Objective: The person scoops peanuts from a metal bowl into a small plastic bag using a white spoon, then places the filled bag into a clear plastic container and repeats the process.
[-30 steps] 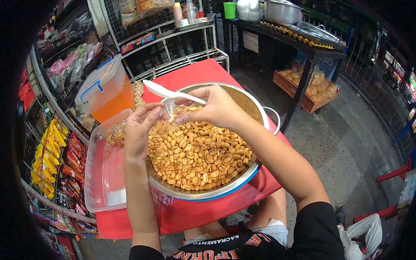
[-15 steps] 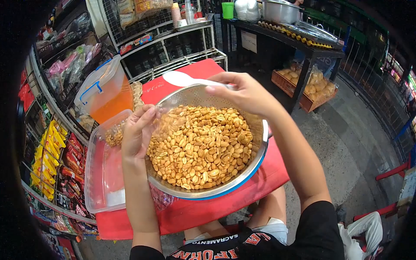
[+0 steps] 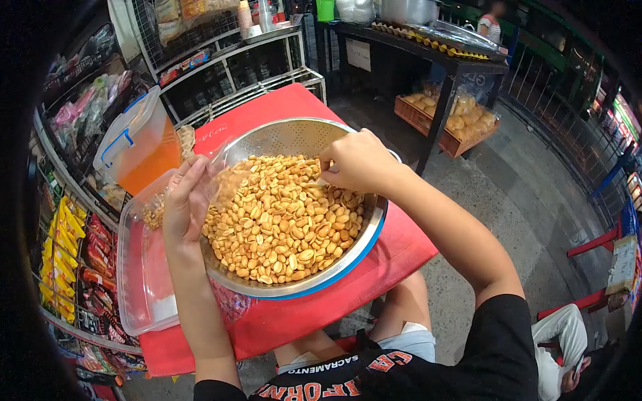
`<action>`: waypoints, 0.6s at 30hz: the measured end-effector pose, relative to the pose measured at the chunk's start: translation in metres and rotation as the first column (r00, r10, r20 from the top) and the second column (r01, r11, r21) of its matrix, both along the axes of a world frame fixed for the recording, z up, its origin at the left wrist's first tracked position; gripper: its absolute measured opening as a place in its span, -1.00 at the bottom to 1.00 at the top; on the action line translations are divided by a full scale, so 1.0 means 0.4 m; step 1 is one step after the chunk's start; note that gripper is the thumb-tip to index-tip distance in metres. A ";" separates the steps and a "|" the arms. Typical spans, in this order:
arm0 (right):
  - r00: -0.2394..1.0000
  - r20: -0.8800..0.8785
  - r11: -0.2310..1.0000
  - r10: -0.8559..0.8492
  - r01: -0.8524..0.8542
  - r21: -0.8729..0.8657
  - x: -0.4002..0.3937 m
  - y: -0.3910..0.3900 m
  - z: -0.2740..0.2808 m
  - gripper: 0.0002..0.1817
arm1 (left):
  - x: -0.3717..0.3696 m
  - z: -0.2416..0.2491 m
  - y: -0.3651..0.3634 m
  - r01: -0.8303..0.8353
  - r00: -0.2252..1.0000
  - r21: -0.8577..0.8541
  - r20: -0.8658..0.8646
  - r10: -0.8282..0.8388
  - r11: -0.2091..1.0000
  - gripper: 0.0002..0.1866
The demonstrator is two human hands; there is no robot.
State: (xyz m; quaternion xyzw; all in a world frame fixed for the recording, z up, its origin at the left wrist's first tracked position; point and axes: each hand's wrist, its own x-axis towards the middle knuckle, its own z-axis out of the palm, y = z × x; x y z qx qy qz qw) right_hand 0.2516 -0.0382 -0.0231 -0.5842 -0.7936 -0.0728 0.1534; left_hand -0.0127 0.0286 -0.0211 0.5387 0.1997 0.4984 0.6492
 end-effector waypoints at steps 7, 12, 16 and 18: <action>0.992 -0.117 0.983 -0.045 0.023 -0.183 0.000 -0.012 0.003 -0.77 | -0.001 0.000 0.002 -0.028 0.999 -0.017 0.021 0.028 0.999 -0.88; 0.968 -0.244 0.976 -0.049 -0.006 -0.218 0.010 -0.006 0.008 -0.76 | 0.000 0.001 0.001 -0.052 0.998 -0.034 0.028 0.053 0.998 -0.87; 0.862 -0.496 0.948 -0.104 -0.064 -0.311 0.031 0.006 0.021 -0.79 | -0.002 -0.004 0.008 -0.024 0.999 -0.008 0.029 0.024 1.000 -0.88; 0.771 -0.633 0.942 -0.065 -0.162 -0.294 0.038 0.008 0.027 -0.77 | -0.002 -0.003 0.008 -0.009 0.999 0.005 0.035 0.009 1.000 -0.88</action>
